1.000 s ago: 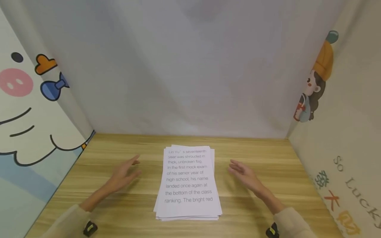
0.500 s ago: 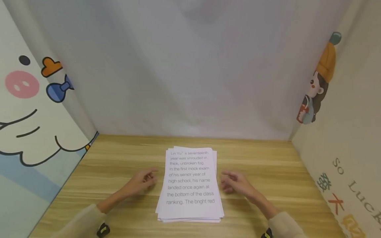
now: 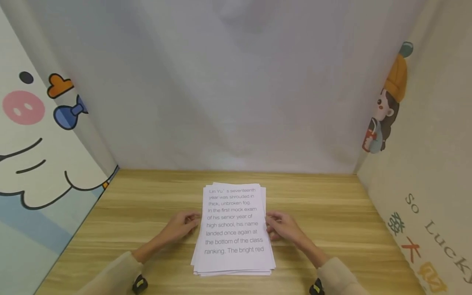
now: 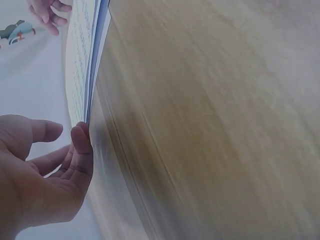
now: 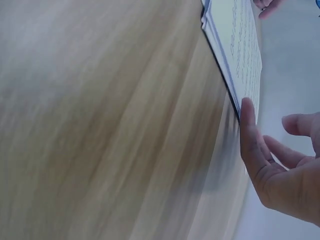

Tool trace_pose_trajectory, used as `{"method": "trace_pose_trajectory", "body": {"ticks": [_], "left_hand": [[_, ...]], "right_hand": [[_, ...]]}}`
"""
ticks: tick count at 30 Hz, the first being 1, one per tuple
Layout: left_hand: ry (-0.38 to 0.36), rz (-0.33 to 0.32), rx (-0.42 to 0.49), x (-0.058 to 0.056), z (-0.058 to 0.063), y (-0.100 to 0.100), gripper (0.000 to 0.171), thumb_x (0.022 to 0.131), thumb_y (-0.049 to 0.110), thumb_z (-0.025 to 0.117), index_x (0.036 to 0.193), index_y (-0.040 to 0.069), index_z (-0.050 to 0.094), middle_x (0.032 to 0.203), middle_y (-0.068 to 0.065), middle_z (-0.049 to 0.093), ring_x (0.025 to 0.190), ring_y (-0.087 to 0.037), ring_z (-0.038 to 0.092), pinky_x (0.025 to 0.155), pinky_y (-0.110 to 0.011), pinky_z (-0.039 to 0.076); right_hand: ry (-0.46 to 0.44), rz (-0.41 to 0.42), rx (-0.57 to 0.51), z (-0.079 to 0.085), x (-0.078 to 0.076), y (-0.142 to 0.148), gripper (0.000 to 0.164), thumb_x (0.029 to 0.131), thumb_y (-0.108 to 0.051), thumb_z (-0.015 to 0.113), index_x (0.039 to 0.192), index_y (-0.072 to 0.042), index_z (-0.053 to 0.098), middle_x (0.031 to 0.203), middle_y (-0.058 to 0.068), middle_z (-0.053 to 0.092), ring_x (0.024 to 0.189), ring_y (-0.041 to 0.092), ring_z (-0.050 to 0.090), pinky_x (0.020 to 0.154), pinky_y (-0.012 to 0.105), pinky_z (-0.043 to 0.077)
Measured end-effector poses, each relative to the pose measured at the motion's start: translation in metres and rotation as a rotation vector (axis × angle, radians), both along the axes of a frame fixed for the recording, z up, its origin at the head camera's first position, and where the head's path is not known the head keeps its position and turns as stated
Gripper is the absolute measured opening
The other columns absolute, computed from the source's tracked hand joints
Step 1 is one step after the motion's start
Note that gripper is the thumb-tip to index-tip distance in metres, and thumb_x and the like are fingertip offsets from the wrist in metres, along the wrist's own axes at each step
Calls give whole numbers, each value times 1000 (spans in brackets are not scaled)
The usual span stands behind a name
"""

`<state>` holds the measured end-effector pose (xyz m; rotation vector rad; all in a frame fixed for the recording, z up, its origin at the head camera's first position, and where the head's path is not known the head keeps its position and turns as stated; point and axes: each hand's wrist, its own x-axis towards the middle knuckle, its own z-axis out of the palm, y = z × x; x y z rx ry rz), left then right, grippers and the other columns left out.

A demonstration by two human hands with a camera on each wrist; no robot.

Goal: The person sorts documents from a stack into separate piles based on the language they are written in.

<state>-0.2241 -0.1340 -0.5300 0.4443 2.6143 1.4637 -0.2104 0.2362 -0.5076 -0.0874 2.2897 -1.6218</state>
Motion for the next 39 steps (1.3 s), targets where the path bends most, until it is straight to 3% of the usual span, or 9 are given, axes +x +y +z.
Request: {"method": "trace_pose_trajectory", "body": {"ticks": [8, 14, 19, 27, 31, 39], "left_hand": [[4, 5, -55, 0, -1, 8, 34, 95, 2, 61, 128, -8, 65, 79, -8, 67, 58, -12, 57, 48, -18, 39], [38, 44, -122, 2, -1, 13, 31, 92, 5, 65, 121, -2, 71, 82, -5, 70, 70, -9, 55, 60, -18, 44], [25, 48, -121, 4, 0, 15, 31, 93, 5, 65, 121, -4, 71, 85, -6, 70, 72, -9, 56, 60, -18, 44], [26, 54, -119, 6, 3, 17, 32, 93, 4, 65, 123, -5, 70, 86, -6, 69, 75, -11, 58, 62, -18, 45], [14, 61, -109, 7, 4, 17, 31, 92, 3, 66, 122, -4, 70, 85, -6, 69, 79, -13, 59, 68, -21, 46], [-56, 101, -69, 7, 7, 20, 36, 93, 5, 66, 129, -2, 67, 90, -6, 70, 86, -16, 60, 73, -25, 48]], "right_hand": [[-5, -62, 85, -2, 1, -14, 46, 102, -12, 59, 140, 12, 52, 109, 21, 69, 85, 17, 69, 65, 29, 64], [51, -48, 121, -2, 2, -16, 47, 102, -13, 59, 139, 14, 52, 112, 23, 70, 90, 17, 68, 67, 24, 62], [74, -36, 129, -1, 3, -16, 47, 102, -12, 59, 138, 16, 51, 117, 26, 70, 90, 18, 68, 68, 21, 59], [85, -60, 118, -2, 4, -16, 41, 101, -10, 59, 133, 16, 56, 100, 17, 72, 79, 14, 63, 66, 19, 56], [89, -69, 133, -2, 5, -17, 39, 101, -10, 61, 131, 14, 59, 107, 21, 73, 85, 16, 67, 70, 20, 59], [88, -94, 173, -1, 7, -20, 41, 102, -13, 59, 136, 9, 58, 132, 28, 65, 116, 34, 68, 88, 31, 62]]}}
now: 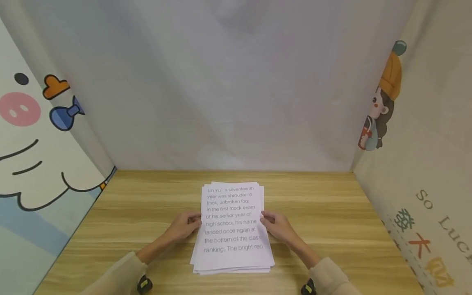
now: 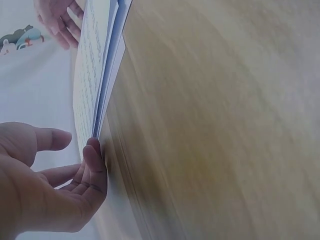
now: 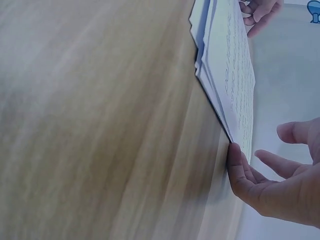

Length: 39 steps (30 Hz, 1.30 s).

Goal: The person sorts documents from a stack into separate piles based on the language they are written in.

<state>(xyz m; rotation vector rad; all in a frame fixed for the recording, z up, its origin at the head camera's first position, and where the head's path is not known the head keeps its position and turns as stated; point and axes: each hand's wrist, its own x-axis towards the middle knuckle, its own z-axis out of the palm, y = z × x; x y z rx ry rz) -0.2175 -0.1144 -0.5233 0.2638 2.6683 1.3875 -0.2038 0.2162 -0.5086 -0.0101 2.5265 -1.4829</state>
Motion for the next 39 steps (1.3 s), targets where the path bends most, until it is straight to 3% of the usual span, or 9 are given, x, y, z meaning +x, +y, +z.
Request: {"method": "trace_pose_trajectory", "body": {"ticks": [7, 17, 23, 27, 32, 39], "left_hand": [[-61, 69, 48, -2, 0, 4, 42, 94, 8, 65, 133, -5, 63, 102, -10, 71, 94, -19, 62, 78, -26, 51], [-11, 52, 59, -1, 1, 4, 41, 90, 4, 67, 130, -7, 64, 99, -11, 69, 86, -17, 61, 71, -22, 50], [15, 59, 179, -1, 2, 5, 43, 84, -3, 69, 125, -15, 61, 90, -11, 65, 75, -12, 60, 63, -19, 52], [-74, 116, 227, -3, 1, 7, 43, 84, -4, 72, 125, -11, 62, 91, -10, 64, 76, -13, 62, 63, -22, 56], [-80, 129, 199, 1, 0, 9, 44, 84, -5, 72, 127, -9, 63, 93, -12, 65, 73, -13, 62, 61, -24, 56], [-31, 102, 168, 8, -2, 11, 47, 84, -5, 71, 130, -9, 63, 95, -13, 66, 71, -13, 57, 56, -16, 45]], "right_hand": [[13, 2, 21, 3, -2, -1, 35, 102, -13, 59, 131, 4, 64, 134, 26, 64, 121, 37, 66, 94, 36, 61], [43, 16, 49, 3, 1, 2, 28, 101, -13, 60, 124, -1, 71, 136, 22, 65, 122, 33, 65, 95, 35, 59], [1, -22, -55, 3, 1, 2, 36, 101, -10, 59, 134, 5, 62, 134, 26, 64, 111, 27, 69, 86, 29, 62], [-48, -62, -144, 2, 0, 2, 39, 102, -8, 58, 137, 9, 57, 136, 29, 61, 108, 25, 69, 85, 28, 62], [-56, -97, -169, 1, 3, 4, 40, 102, -10, 58, 137, 9, 57, 135, 27, 63, 105, 22, 69, 82, 26, 62], [-9, -122, -68, -1, 7, 0, 38, 100, -10, 60, 135, 7, 61, 125, 22, 68, 99, 19, 68, 76, 24, 61]]}}
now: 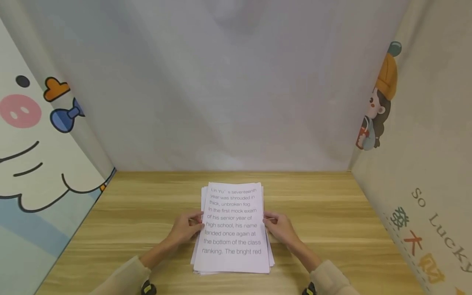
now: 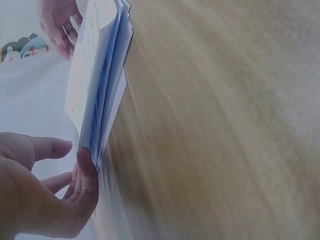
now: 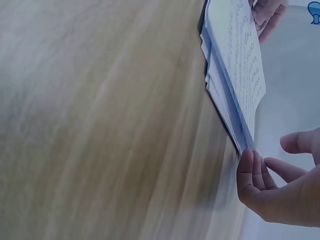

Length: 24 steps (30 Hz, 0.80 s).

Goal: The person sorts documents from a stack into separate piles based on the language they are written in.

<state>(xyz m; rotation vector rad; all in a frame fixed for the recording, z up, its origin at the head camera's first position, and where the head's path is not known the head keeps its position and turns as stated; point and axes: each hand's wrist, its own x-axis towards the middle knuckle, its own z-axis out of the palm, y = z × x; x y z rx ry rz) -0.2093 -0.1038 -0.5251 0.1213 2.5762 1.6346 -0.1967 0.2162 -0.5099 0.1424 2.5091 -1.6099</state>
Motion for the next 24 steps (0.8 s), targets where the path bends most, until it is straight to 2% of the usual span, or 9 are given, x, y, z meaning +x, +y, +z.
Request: {"method": "trace_pose_trajectory", "body": {"ticks": [6, 11, 17, 24], "left_hand": [[-10, -5, 3, 2, 1, 2, 46, 86, -3, 70, 131, -8, 63, 100, -15, 65, 78, -14, 61, 60, -16, 47], [-32, 6, 10, 3, -1, 3, 44, 87, -2, 70, 130, -6, 64, 101, -13, 66, 78, -13, 61, 61, -17, 48], [-84, 15, 79, 3, -1, 5, 45, 89, -3, 68, 133, -7, 60, 102, -17, 67, 75, -14, 64, 59, -22, 56], [-160, 50, 136, 2, 0, 6, 49, 88, -3, 68, 136, -5, 57, 110, -20, 69, 85, -17, 68, 66, -27, 62]], "right_hand": [[-19, 3, -17, -3, -1, -2, 42, 100, -8, 60, 137, 10, 57, 122, 23, 66, 96, 17, 66, 74, 22, 60], [-31, 0, -37, -4, 0, -2, 42, 100, -7, 59, 138, 10, 56, 127, 25, 64, 101, 19, 66, 76, 21, 60], [-39, 15, -48, -3, 1, -2, 44, 101, -9, 58, 141, 8, 54, 138, 28, 60, 114, 27, 67, 82, 27, 62], [-27, 10, -46, -2, 2, 0, 42, 101, -11, 58, 141, 3, 56, 137, 24, 63, 118, 30, 65, 90, 33, 61]]}}
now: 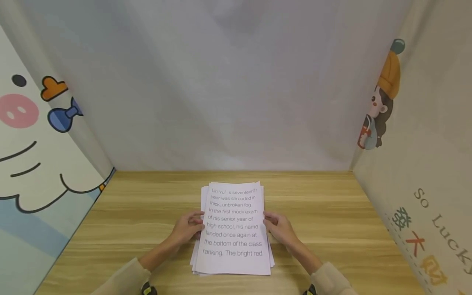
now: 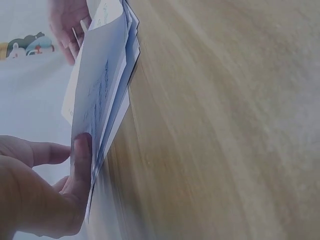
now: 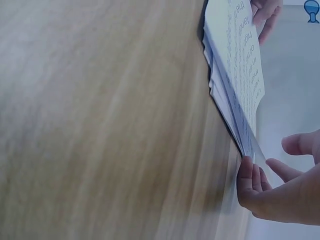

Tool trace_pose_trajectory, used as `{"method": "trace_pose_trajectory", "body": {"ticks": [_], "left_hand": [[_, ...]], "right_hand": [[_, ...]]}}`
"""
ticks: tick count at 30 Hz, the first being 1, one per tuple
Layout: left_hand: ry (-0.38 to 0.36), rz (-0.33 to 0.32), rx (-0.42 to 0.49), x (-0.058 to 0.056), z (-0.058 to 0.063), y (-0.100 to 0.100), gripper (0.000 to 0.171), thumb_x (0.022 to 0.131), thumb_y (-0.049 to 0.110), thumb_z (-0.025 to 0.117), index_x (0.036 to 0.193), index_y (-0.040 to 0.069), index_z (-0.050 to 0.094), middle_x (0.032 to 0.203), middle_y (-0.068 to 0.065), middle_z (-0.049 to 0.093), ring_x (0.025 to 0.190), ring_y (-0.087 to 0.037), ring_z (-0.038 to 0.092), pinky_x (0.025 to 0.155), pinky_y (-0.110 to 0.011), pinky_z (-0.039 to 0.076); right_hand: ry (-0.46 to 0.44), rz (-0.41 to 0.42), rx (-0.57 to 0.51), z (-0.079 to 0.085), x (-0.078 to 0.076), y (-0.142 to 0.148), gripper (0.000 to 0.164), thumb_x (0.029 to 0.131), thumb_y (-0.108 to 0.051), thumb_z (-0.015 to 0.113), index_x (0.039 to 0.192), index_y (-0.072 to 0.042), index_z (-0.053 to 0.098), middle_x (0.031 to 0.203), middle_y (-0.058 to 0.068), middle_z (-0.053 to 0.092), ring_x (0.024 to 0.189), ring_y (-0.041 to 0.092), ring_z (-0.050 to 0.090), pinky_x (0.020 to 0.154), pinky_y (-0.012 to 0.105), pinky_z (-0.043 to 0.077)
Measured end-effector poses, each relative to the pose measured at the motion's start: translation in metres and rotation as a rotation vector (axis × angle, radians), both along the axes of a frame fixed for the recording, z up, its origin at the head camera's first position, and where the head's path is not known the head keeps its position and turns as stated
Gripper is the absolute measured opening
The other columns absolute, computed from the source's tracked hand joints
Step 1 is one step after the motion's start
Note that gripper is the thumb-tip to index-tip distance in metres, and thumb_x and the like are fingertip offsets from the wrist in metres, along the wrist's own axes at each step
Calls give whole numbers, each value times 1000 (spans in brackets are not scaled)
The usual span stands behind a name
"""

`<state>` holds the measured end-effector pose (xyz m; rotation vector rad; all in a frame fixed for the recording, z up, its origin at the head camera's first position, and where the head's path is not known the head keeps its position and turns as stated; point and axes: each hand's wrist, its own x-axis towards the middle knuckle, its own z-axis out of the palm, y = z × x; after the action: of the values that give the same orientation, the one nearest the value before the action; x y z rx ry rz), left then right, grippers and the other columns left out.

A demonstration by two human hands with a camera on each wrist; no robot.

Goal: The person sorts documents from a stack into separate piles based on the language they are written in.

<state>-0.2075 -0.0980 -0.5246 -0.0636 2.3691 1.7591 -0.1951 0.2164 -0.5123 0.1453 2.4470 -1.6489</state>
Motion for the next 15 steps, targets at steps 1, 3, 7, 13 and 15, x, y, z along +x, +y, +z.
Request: {"method": "trace_pose_trajectory", "body": {"ticks": [1, 3, 7, 13, 15], "left_hand": [[-11, 3, 8, 0, 0, 0, 50, 88, -3, 68, 136, -4, 57, 110, -21, 69, 86, -18, 69, 67, -28, 62], [-24, 6, 15, 0, 0, 1, 50, 87, -4, 68, 136, -4, 57, 111, -20, 69, 88, -18, 69, 68, -30, 63], [-48, 4, 45, 0, 0, 2, 51, 88, -4, 68, 138, -4, 55, 114, -22, 69, 88, -19, 70, 71, -33, 64], [-77, 17, 88, 2, -1, -1, 50, 88, -4, 66, 138, -4, 55, 116, -23, 70, 80, -18, 70, 69, -34, 64], [-81, 21, 103, 2, -1, -2, 48, 88, -6, 66, 135, -5, 57, 113, -24, 71, 77, -17, 70, 67, -35, 64]], "right_hand": [[3, -2, -8, 0, 0, 1, 42, 101, -11, 58, 141, 4, 56, 137, 24, 63, 117, 29, 65, 90, 32, 61], [-3, -3, -46, -1, 0, 2, 44, 101, -9, 58, 143, 4, 54, 137, 25, 61, 115, 28, 66, 88, 32, 62], [-28, 15, -149, -2, 0, 4, 49, 101, -6, 56, 148, 6, 46, 138, 29, 57, 109, 25, 68, 85, 32, 63], [-78, 83, -287, -2, 1, 9, 58, 100, -3, 56, 153, 9, 33, 133, 31, 60, 100, 22, 73, 85, 35, 64], [-94, 105, -299, -2, 1, 11, 59, 101, -3, 56, 152, 11, 32, 129, 27, 65, 99, 20, 73, 85, 34, 64]]}}
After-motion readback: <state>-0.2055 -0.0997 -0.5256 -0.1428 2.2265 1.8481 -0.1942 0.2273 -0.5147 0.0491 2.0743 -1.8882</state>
